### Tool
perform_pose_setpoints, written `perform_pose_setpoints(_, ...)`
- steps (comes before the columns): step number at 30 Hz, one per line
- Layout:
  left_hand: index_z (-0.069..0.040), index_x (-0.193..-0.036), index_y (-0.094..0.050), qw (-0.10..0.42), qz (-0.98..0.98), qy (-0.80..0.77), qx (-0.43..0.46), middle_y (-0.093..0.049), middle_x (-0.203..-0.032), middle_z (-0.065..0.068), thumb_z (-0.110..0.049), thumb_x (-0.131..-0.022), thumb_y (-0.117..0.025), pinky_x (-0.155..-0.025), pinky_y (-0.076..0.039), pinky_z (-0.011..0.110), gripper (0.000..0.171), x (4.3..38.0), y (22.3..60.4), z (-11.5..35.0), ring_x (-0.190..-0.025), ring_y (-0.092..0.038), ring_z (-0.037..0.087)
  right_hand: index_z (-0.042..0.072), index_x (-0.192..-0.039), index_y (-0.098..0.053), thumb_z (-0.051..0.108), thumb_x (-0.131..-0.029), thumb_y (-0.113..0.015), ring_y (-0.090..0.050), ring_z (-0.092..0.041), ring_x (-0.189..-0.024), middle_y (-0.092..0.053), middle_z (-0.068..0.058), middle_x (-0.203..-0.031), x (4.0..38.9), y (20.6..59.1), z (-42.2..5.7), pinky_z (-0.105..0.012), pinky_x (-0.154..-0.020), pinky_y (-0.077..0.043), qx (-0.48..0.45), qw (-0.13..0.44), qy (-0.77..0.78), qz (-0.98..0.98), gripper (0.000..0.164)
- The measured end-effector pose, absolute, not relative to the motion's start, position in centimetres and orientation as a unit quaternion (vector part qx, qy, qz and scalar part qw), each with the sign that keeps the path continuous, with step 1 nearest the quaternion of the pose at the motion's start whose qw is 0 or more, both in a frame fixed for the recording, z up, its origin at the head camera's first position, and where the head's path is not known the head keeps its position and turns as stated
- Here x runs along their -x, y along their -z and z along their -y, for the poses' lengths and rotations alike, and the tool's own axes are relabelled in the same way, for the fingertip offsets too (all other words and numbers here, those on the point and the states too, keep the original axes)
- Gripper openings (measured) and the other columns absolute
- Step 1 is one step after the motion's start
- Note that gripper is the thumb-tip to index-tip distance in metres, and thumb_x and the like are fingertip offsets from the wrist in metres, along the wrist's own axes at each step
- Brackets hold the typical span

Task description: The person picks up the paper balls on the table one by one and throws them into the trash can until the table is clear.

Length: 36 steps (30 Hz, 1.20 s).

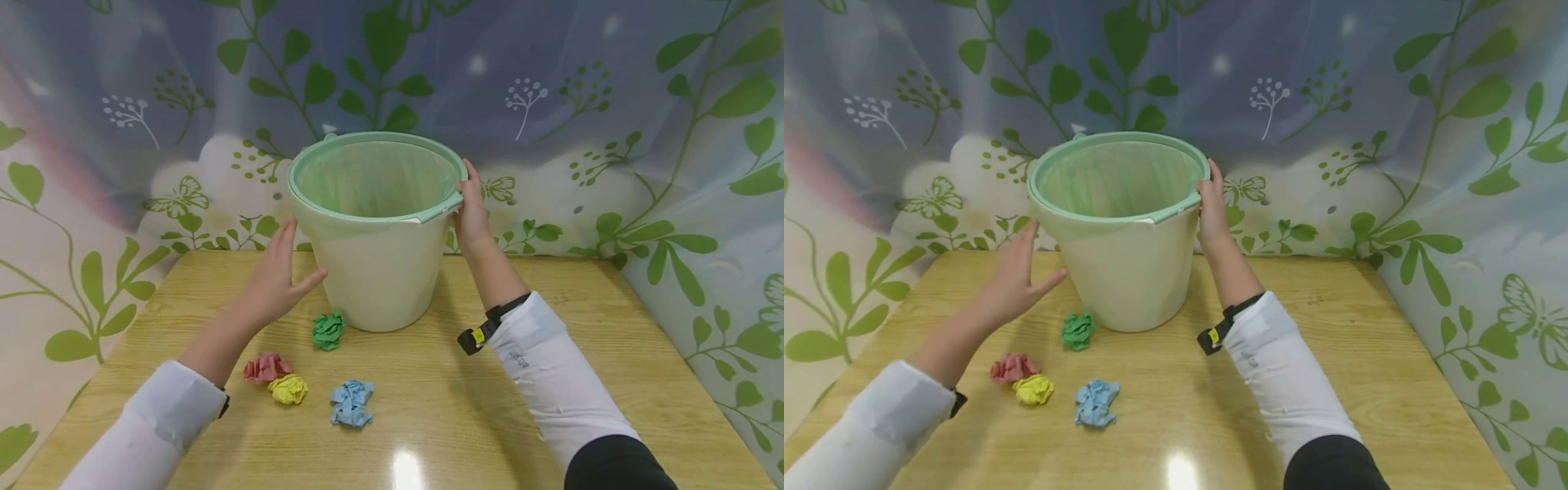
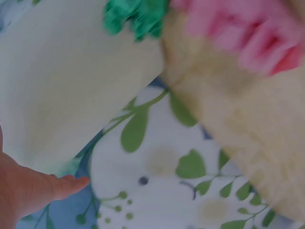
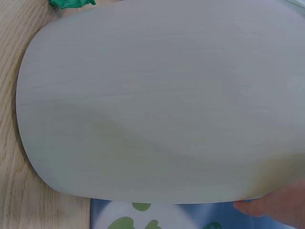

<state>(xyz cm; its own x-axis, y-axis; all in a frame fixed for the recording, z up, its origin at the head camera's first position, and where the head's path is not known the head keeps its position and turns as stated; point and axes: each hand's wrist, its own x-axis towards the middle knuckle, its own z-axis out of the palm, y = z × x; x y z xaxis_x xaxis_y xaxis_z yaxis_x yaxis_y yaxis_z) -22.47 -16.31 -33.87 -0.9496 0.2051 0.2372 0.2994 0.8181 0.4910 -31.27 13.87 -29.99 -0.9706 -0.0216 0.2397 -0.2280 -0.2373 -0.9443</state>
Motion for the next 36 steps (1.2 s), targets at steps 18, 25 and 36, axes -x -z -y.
perform_pose_setpoints(18,0.01,-0.149,-0.016,-0.052,0.971,0.21,0.106,-0.019,-0.153,0.033,-0.047,-0.091,-0.062,-0.113,-0.026,0.059,0.094,20.7,40.9,15.4,-0.139,-0.024,0.05,0.016,-0.156,-0.009,0.021,-0.088,-0.03,-0.022,-0.019,-0.143,-0.017,-0.004,-0.16,31.3,30.1,-13.8,-0.045,-0.118,-0.016,-0.1,0.064,-0.776,0.619,0.072)
perform_pose_setpoints(25,0.007,-0.148,-0.025,-0.103,0.97,0.197,0.095,-0.026,-0.15,0.033,-0.047,-0.092,-0.06,-0.108,-0.032,0.062,0.086,20.7,42.1,14.9,-0.137,-0.027,0.051,0.016,-0.156,-0.009,0.019,-0.088,-0.03,-0.022,-0.019,-0.142,-0.016,-0.004,-0.16,31.3,30.0,-13.9,-0.046,-0.118,-0.017,-0.1,0.065,-0.776,0.619,0.071)
perform_pose_setpoints(36,0.007,-0.138,-0.039,-0.122,0.974,0.168,0.091,-0.045,-0.133,0.032,-0.041,-0.092,-0.063,-0.098,-0.045,0.056,0.071,20.9,43.2,14.1,-0.12,-0.047,0.05,0.016,-0.156,-0.007,0.019,-0.089,-0.029,-0.023,-0.019,-0.142,-0.016,-0.005,-0.16,31.2,30.0,-13.8,-0.045,-0.118,-0.017,-0.103,0.065,-0.777,0.618,0.071)
